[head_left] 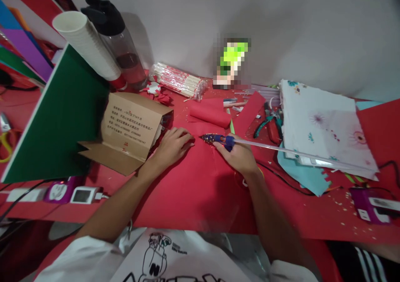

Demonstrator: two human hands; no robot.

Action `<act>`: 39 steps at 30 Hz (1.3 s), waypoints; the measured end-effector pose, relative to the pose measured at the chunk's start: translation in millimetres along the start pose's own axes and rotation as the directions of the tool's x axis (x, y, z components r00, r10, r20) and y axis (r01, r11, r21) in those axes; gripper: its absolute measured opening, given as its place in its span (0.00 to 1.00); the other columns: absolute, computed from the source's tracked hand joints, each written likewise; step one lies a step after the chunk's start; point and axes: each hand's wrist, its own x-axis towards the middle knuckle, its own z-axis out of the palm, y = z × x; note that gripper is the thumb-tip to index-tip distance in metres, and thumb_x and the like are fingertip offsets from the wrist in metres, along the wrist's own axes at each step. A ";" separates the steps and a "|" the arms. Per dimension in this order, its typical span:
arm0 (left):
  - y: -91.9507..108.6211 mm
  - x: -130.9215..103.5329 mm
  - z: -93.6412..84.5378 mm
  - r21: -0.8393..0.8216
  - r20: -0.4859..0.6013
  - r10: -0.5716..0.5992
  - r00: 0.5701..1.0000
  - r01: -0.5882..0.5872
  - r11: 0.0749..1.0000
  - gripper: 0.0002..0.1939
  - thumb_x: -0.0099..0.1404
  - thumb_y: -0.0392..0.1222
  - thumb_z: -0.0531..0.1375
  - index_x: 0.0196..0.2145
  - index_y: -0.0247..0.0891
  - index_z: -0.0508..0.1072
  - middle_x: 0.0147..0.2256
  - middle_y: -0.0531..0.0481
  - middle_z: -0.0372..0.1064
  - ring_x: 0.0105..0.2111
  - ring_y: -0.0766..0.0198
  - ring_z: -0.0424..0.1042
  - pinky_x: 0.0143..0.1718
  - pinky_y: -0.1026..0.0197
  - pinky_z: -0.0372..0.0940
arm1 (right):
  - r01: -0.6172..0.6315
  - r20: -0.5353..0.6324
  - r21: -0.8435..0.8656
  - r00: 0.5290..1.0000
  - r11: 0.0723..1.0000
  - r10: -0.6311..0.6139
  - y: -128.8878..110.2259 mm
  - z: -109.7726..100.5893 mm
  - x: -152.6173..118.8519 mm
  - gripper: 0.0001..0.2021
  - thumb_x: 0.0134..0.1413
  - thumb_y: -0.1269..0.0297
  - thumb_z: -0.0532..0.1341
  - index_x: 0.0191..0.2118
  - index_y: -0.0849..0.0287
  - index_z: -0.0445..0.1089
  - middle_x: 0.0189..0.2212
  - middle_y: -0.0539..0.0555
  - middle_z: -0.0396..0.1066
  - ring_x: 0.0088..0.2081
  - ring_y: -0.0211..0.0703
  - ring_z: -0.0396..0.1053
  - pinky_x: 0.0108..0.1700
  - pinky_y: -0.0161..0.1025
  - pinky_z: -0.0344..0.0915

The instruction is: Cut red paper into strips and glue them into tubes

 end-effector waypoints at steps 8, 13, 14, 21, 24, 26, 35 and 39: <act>0.3 -0.1 -0.3 -0.010 -0.006 -0.001 1.000 0.000 1.000 0.10 0.74 0.45 0.59 0.47 0.39 0.78 0.46 0.44 0.76 0.45 0.55 0.70 0.45 0.53 0.60 | 0.001 0.075 -0.095 0.997 0.995 0.007 -4.2 -10.4 -3.6 0.20 0.63 0.41 0.57 0.33 0.54 0.68 0.29 0.57 0.75 0.34 0.53 0.75 0.35 0.41 0.61; -0.6 0.3 -0.2 -0.010 -0.005 0.002 1.000 -0.002 1.000 0.10 0.74 0.45 0.59 0.46 0.39 0.78 0.46 0.44 0.76 0.45 0.55 0.69 0.45 0.54 0.60 | -0.015 0.112 -0.117 0.993 0.993 0.029 -6.8 -14.5 -5.4 0.21 0.63 0.41 0.57 0.35 0.55 0.72 0.31 0.58 0.77 0.36 0.54 0.76 0.36 0.41 0.61; -0.8 0.2 -0.2 -0.010 -0.003 0.004 1.000 -0.004 1.000 0.10 0.74 0.45 0.59 0.46 0.39 0.78 0.46 0.44 0.75 0.45 0.55 0.69 0.45 0.54 0.60 | -0.019 0.121 -0.123 0.992 0.992 0.034 -7.1 -15.1 -5.9 0.22 0.63 0.41 0.57 0.35 0.56 0.73 0.31 0.58 0.77 0.37 0.54 0.76 0.36 0.41 0.61; -0.6 -0.5 -0.7 -0.017 0.003 -0.003 1.000 0.003 1.000 0.10 0.75 0.45 0.58 0.47 0.40 0.77 0.46 0.44 0.75 0.45 0.55 0.69 0.46 0.53 0.60 | -0.019 0.166 -0.124 0.985 0.992 0.040 -6.3 -19.8 -10.1 0.22 0.63 0.42 0.57 0.36 0.56 0.75 0.33 0.59 0.79 0.38 0.54 0.77 0.36 0.41 0.61; -0.9 -0.8 -0.7 -0.024 0.008 -0.006 1.000 0.006 1.000 0.10 0.74 0.45 0.59 0.47 0.41 0.77 0.46 0.44 0.75 0.46 0.54 0.69 0.46 0.53 0.60 | 0.007 0.188 -0.123 0.982 0.992 0.016 -5.5 -23.1 -12.2 0.22 0.63 0.43 0.57 0.34 0.56 0.75 0.32 0.59 0.80 0.36 0.53 0.77 0.35 0.41 0.60; -1.4 -0.8 -0.4 -0.021 0.005 -0.005 1.000 0.005 1.000 0.10 0.74 0.45 0.59 0.47 0.41 0.77 0.46 0.44 0.75 0.46 0.54 0.70 0.46 0.53 0.60 | 0.046 0.199 -0.114 0.980 0.992 -0.023 -5.4 -25.7 -13.6 0.21 0.64 0.44 0.57 0.34 0.56 0.76 0.32 0.59 0.80 0.37 0.53 0.77 0.35 0.40 0.59; -2.9 -0.7 1.1 -0.013 -0.007 0.003 1.000 -0.003 1.000 0.11 0.74 0.47 0.59 0.47 0.41 0.77 0.46 0.44 0.75 0.46 0.55 0.69 0.46 0.53 0.61 | 0.038 0.301 -0.064 0.953 0.997 -0.017 -6.7 -38.2 -19.1 0.21 0.62 0.44 0.58 0.30 0.56 0.74 0.26 0.54 0.76 0.31 0.46 0.72 0.32 0.38 0.55; -2.9 -0.9 0.8 -0.018 -0.003 0.004 1.000 -0.004 1.000 0.11 0.74 0.47 0.58 0.47 0.40 0.77 0.46 0.44 0.75 0.45 0.55 0.69 0.47 0.53 0.61 | 0.014 0.337 -0.059 0.942 0.998 0.007 -6.1 -41.1 -21.3 0.22 0.61 0.43 0.59 0.26 0.55 0.69 0.24 0.53 0.73 0.27 0.44 0.69 0.30 0.38 0.53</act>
